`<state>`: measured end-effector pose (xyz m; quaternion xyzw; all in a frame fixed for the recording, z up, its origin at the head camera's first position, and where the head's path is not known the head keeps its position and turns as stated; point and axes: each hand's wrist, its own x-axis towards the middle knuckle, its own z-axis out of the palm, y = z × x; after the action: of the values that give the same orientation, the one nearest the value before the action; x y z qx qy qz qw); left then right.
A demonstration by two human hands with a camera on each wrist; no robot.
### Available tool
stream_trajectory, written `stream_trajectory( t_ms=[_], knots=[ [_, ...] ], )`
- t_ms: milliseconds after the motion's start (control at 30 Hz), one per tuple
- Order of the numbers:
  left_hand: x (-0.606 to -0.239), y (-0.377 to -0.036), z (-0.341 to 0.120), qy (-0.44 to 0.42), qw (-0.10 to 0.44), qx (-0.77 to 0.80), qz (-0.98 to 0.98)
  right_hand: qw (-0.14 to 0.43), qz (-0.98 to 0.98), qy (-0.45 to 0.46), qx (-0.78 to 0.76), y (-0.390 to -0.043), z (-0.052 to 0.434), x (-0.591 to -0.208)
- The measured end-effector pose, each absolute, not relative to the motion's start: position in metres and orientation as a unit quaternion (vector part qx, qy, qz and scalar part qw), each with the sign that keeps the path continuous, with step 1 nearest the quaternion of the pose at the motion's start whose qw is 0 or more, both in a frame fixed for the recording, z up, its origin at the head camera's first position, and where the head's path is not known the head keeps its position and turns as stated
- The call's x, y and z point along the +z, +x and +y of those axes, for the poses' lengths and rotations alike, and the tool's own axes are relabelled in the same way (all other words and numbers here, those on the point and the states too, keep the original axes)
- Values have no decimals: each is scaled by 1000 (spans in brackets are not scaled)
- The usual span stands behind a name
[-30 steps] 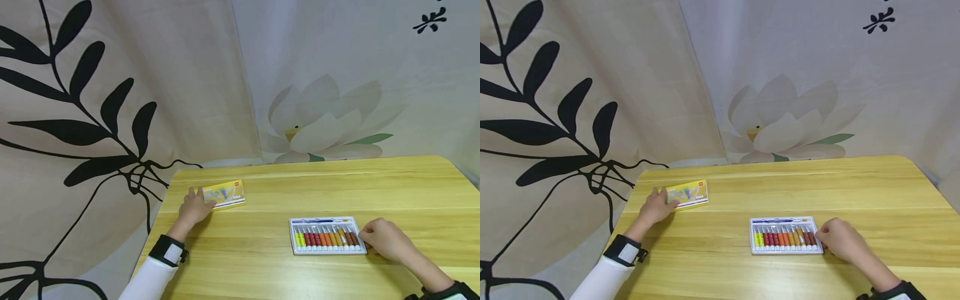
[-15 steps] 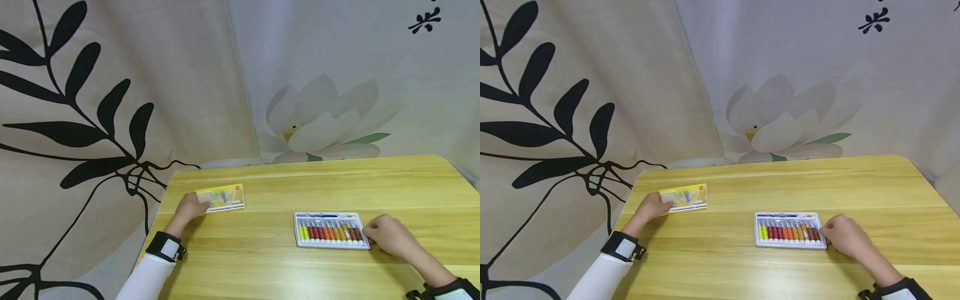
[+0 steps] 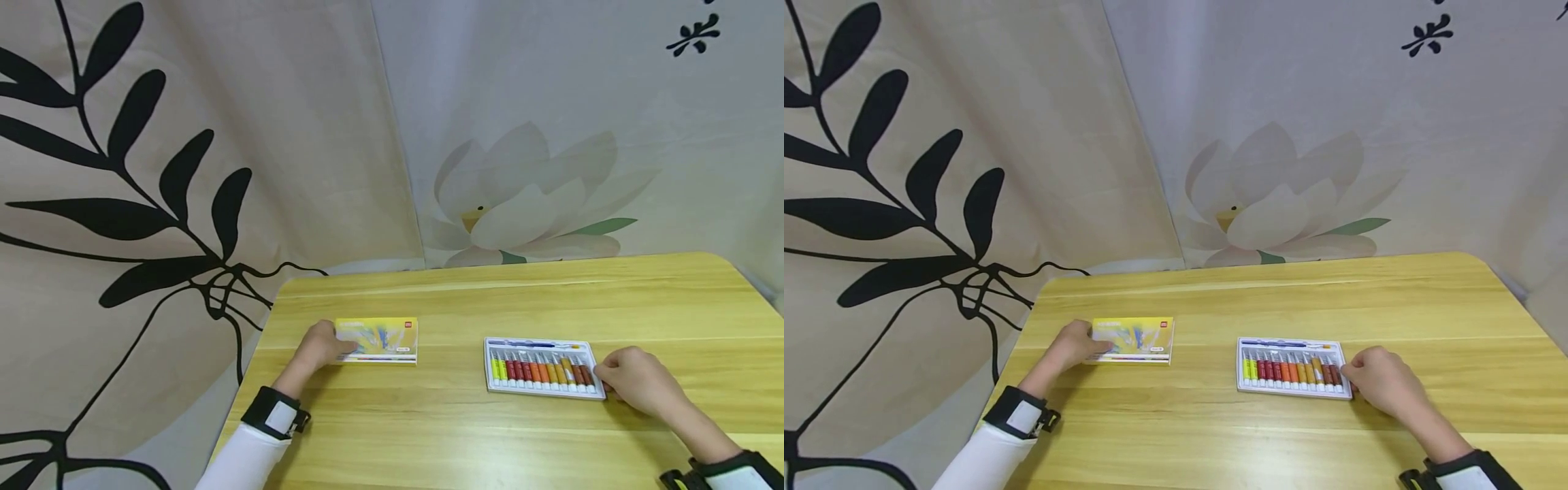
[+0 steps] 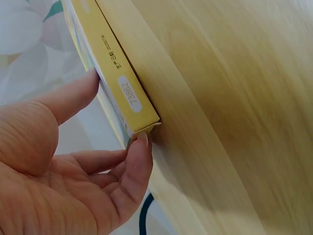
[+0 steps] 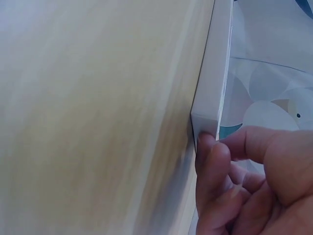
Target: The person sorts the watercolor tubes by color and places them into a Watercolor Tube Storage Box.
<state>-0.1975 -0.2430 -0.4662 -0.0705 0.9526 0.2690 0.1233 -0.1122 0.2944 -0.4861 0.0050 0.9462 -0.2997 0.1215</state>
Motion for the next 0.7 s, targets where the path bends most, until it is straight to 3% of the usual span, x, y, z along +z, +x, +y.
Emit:
stream_trajectory(
  t_ms=[700],
  knots=[
    [-473, -188, -198, -14, 131, 316, 940, 105, 943, -4, -317, -114, 268, -486]
  ],
)
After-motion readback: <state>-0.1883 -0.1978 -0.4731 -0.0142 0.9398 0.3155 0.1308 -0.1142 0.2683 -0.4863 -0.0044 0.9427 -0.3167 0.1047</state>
